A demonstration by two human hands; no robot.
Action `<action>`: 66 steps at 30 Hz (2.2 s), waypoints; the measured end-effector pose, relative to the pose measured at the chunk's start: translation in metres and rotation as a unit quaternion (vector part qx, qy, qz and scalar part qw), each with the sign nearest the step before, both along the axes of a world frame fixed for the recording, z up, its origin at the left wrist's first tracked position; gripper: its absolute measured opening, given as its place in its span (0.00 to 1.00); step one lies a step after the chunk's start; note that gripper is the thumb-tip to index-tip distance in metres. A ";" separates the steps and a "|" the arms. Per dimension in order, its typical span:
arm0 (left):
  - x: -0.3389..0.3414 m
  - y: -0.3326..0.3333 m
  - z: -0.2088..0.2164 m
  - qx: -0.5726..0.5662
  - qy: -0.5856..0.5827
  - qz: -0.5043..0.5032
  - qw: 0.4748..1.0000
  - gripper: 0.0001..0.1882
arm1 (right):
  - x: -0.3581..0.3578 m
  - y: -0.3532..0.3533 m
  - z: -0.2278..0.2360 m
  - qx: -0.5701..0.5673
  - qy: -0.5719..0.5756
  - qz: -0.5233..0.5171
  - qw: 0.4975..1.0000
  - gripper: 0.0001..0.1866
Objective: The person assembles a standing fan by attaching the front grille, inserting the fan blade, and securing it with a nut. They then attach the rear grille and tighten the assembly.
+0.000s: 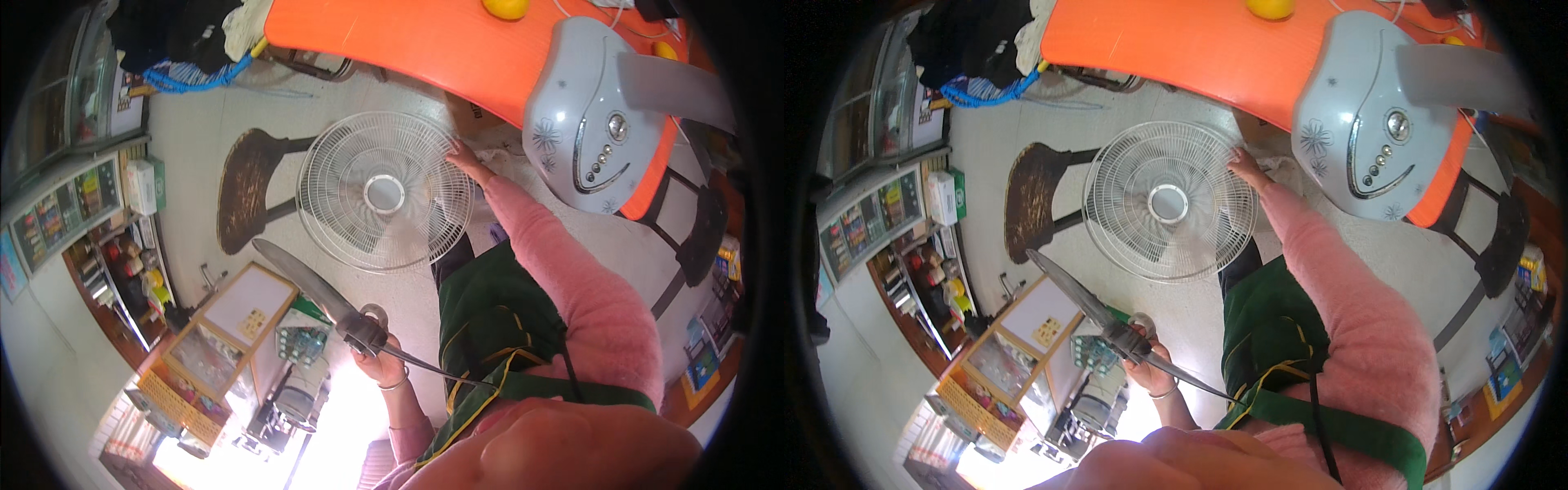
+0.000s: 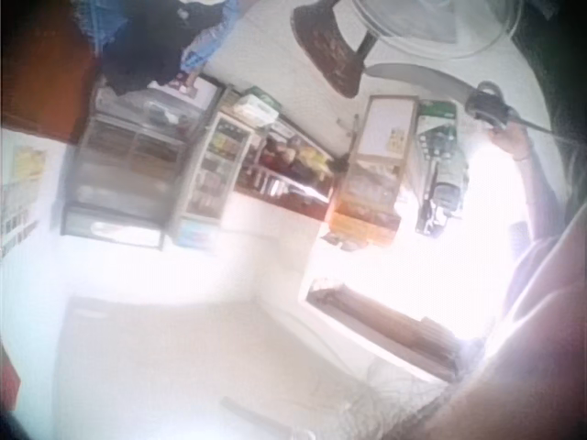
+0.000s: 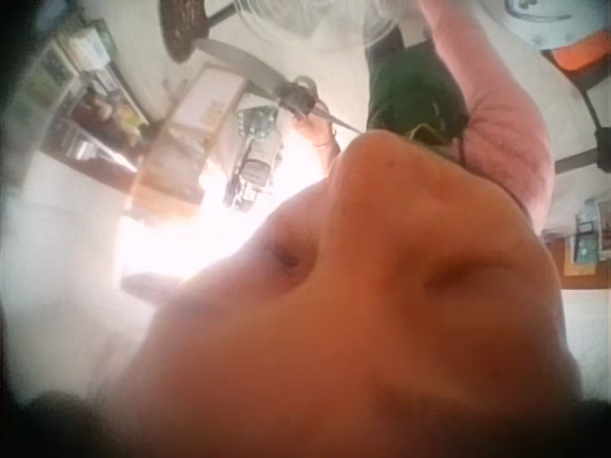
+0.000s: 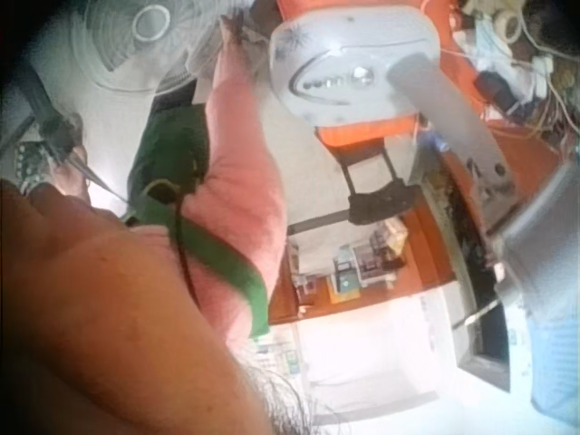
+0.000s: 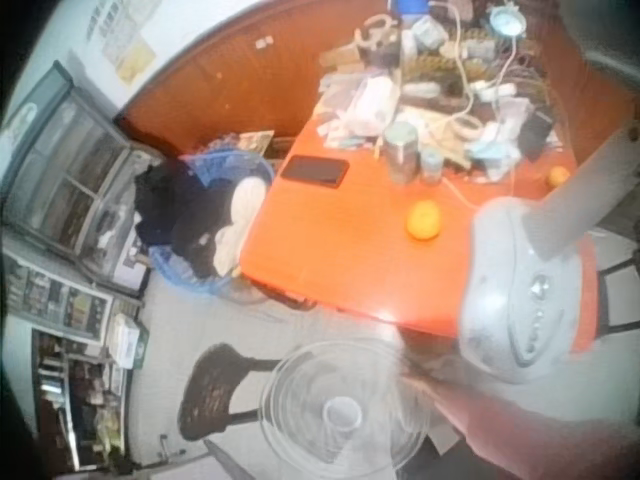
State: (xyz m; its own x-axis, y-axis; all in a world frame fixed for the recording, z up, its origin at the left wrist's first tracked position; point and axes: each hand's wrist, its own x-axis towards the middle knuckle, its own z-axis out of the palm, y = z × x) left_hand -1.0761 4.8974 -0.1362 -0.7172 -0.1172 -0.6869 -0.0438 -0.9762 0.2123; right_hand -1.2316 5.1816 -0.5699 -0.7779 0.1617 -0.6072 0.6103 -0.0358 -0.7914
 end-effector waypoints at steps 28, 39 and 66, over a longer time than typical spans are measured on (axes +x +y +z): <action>0.032 0.068 0.060 0.026 0.068 -0.014 0.997 0.21 | -0.201 0.150 0.395 0.594 0.051 0.115 0.794 0.32; 0.020 0.091 0.069 -0.030 0.017 -0.018 0.999 0.21 | -0.342 0.069 0.361 0.536 0.297 0.140 0.778 0.36; -0.043 0.176 0.104 -0.030 0.031 -0.376 0.926 0.16 | 0.232 0.157 0.507 0.063 0.095 -0.065 0.991 0.15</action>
